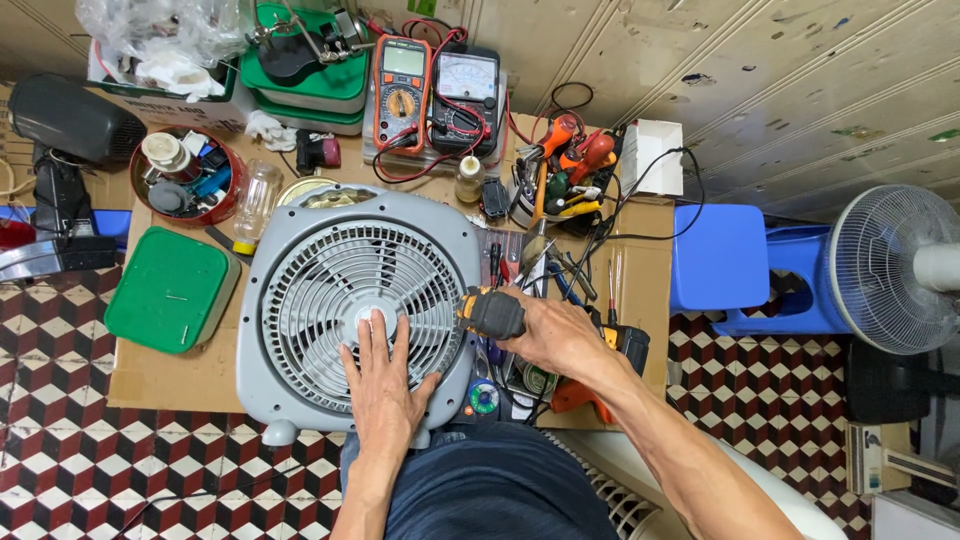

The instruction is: Repairing a circular box fan by disassembling the front grill and internal components.

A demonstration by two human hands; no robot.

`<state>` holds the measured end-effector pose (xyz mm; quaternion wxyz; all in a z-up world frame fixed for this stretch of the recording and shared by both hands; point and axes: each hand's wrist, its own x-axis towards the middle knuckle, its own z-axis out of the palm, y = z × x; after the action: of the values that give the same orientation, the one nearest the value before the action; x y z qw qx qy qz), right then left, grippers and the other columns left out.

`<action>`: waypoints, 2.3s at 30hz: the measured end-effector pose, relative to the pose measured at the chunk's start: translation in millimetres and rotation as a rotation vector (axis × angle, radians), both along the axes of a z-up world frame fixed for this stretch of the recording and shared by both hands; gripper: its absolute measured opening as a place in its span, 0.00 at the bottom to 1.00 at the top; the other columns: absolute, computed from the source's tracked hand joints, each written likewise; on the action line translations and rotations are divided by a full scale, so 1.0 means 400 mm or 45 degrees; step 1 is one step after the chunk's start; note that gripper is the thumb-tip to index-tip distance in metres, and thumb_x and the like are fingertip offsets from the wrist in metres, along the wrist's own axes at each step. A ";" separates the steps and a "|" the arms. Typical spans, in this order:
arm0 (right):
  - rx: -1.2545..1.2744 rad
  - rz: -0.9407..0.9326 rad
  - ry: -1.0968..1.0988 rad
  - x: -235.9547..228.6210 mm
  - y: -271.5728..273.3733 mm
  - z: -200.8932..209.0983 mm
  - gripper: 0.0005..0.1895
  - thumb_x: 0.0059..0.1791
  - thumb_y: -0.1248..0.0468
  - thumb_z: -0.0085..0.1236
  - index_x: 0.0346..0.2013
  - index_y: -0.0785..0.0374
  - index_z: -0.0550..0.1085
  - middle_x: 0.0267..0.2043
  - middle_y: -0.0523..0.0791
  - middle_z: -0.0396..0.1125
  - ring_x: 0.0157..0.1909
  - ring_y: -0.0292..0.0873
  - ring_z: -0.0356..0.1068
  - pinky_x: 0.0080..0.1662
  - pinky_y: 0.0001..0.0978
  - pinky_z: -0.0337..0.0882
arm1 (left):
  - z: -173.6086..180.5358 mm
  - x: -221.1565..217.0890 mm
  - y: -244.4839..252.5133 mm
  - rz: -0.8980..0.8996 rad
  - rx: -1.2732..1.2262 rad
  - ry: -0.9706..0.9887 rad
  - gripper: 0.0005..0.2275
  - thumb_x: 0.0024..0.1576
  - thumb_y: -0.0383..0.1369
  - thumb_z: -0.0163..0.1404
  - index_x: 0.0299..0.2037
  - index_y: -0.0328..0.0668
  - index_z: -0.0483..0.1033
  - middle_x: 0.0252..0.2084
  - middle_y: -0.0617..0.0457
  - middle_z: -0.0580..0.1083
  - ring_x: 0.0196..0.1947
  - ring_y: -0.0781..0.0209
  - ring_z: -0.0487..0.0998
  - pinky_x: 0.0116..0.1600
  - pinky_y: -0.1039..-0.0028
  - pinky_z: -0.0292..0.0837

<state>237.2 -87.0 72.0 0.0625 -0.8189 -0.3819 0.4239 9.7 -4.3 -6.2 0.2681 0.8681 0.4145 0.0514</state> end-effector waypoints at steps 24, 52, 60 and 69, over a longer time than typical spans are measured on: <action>-0.047 -0.313 0.101 -0.024 -0.097 0.070 0.22 0.43 0.55 0.65 0.50 0.55 0.77 0.35 0.48 0.78 0.39 0.45 0.78 0.48 0.41 0.76 | -0.020 -0.010 0.009 0.019 0.022 -0.036 0.43 0.43 0.42 0.66 0.70 0.44 0.59 0.75 0.36 0.50 0.75 0.39 0.47 0.73 0.41 0.38; -0.091 -0.396 0.071 -0.079 -0.113 0.036 0.22 0.44 0.56 0.65 0.51 0.57 0.77 0.34 0.49 0.77 0.37 0.46 0.78 0.45 0.41 0.75 | -0.016 -0.003 -0.003 0.019 0.006 0.048 0.44 0.43 0.43 0.66 0.70 0.45 0.57 0.75 0.39 0.48 0.76 0.42 0.44 0.74 0.43 0.36; 0.012 -0.112 -0.001 -0.107 -0.095 0.033 0.36 0.42 0.61 0.61 0.66 0.49 0.65 0.39 0.51 0.77 0.37 0.52 0.79 0.45 0.47 0.75 | -0.021 0.003 -0.026 0.010 0.053 0.068 0.43 0.43 0.42 0.65 0.71 0.46 0.57 0.76 0.40 0.48 0.76 0.43 0.45 0.75 0.43 0.37; 0.030 -0.104 -0.007 -0.094 -0.090 0.035 0.38 0.40 0.61 0.64 0.66 0.51 0.65 0.40 0.52 0.77 0.40 0.54 0.78 0.46 0.46 0.76 | -0.030 0.002 -0.034 0.004 0.065 0.129 0.43 0.45 0.44 0.64 0.72 0.47 0.55 0.76 0.42 0.47 0.76 0.44 0.44 0.75 0.44 0.38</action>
<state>199.5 -122.9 86.0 0.0882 -0.8342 -0.3532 0.4143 10.7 -17.9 -18.3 0.2244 0.8755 0.4275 0.0186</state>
